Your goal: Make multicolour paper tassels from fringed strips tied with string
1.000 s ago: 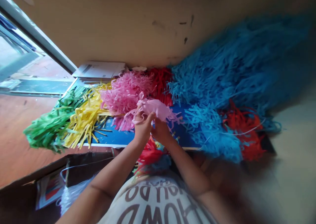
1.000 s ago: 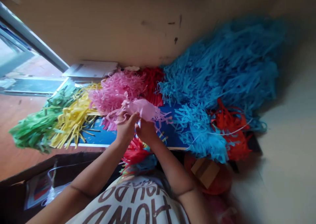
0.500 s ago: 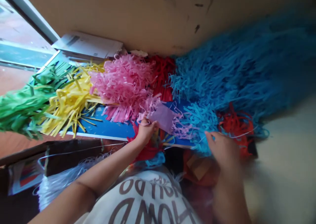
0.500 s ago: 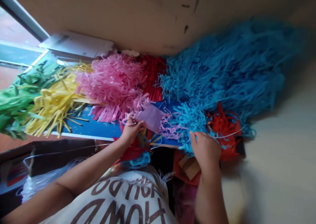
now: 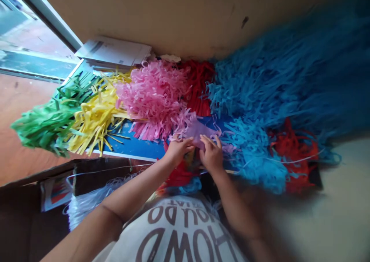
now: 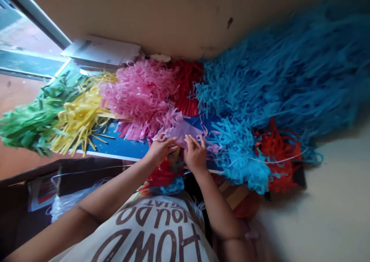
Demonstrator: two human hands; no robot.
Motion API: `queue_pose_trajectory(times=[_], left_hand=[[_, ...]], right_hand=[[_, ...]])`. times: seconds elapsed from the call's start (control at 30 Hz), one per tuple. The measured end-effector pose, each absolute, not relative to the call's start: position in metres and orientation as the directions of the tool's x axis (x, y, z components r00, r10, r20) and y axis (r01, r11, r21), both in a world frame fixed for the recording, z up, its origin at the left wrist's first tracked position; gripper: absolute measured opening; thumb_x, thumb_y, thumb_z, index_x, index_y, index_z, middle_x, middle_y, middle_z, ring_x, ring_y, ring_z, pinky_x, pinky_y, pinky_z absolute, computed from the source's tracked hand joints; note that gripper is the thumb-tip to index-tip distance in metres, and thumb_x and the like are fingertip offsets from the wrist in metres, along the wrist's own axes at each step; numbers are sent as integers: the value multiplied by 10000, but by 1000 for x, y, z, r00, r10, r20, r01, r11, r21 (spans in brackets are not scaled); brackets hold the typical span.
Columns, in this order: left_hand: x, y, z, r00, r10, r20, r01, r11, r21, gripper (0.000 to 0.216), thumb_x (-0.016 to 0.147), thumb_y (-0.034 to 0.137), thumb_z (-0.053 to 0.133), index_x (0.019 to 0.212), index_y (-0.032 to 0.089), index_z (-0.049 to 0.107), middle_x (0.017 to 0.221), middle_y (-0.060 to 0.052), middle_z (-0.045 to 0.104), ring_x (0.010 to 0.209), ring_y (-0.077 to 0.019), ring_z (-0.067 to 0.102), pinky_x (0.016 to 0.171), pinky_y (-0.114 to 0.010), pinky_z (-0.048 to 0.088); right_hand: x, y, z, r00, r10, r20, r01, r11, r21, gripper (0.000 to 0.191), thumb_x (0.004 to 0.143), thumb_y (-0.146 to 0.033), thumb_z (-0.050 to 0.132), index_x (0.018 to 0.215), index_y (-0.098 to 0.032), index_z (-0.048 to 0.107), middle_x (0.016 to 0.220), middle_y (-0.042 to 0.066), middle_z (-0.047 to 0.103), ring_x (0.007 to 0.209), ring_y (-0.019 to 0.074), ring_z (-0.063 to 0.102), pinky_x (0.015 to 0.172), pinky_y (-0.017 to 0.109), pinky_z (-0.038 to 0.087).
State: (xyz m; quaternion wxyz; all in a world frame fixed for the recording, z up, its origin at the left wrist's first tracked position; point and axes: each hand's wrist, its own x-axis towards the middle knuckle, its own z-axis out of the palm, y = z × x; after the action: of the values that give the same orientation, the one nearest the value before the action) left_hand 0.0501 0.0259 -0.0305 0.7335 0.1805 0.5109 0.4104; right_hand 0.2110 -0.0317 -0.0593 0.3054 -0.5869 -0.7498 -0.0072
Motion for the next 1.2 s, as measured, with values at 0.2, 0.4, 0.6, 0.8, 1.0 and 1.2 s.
queue_pose_trajectory(times=[0.2,0.4,0.6,0.8,1.0,1.2], left_hand=[[-16,15,10,338,898,-282,424,122,898,277,742,441,797,852,191,753,811,-83,732,726,-228,707,693,-309,557],[25,50,1,786,599,153,404,-684,607,281,823,163,634,1064,261,741,1096,-79,747,1124,-268,652,1203,-540,218],[26,78,-35,843,530,94,411,-747,523,258,862,140,544,936,260,759,920,-60,752,936,-237,686,1198,-576,175],[22,72,-31,826,561,57,470,-740,481,285,883,152,511,1005,237,754,961,-74,751,940,-237,681,1186,-597,182],[22,75,-28,827,560,56,475,-748,464,241,872,172,530,971,236,740,1033,-73,753,1070,-248,654,1201,-577,165],[18,77,-31,802,594,66,480,-707,519,232,904,210,498,952,207,725,1016,-92,752,1072,-265,658,1178,-572,209]], right_hand=[[221,-21,-67,-109,891,441,880,293,-374,252,953,-126,468,1052,-196,689,1094,86,770,1052,213,725,1150,503,370],[241,-28,-59,-258,901,349,795,403,-454,282,974,-193,445,1086,-236,700,1114,65,765,1047,202,717,1166,525,350],[263,-28,-57,-255,947,196,884,310,-350,454,892,-448,629,1270,-196,625,1325,132,665,1313,321,546,1093,571,343],[273,-21,-31,-73,980,184,957,121,-264,729,828,-637,652,1409,-216,524,1422,141,590,1338,360,497,1094,565,294],[256,-18,-33,-287,926,246,881,356,-312,360,891,-258,601,1246,-205,622,1248,101,710,1218,255,614,1161,509,227],[267,-12,-39,-205,954,217,912,267,-311,153,861,-193,632,987,-235,709,1054,33,773,1041,240,667,974,438,341]])
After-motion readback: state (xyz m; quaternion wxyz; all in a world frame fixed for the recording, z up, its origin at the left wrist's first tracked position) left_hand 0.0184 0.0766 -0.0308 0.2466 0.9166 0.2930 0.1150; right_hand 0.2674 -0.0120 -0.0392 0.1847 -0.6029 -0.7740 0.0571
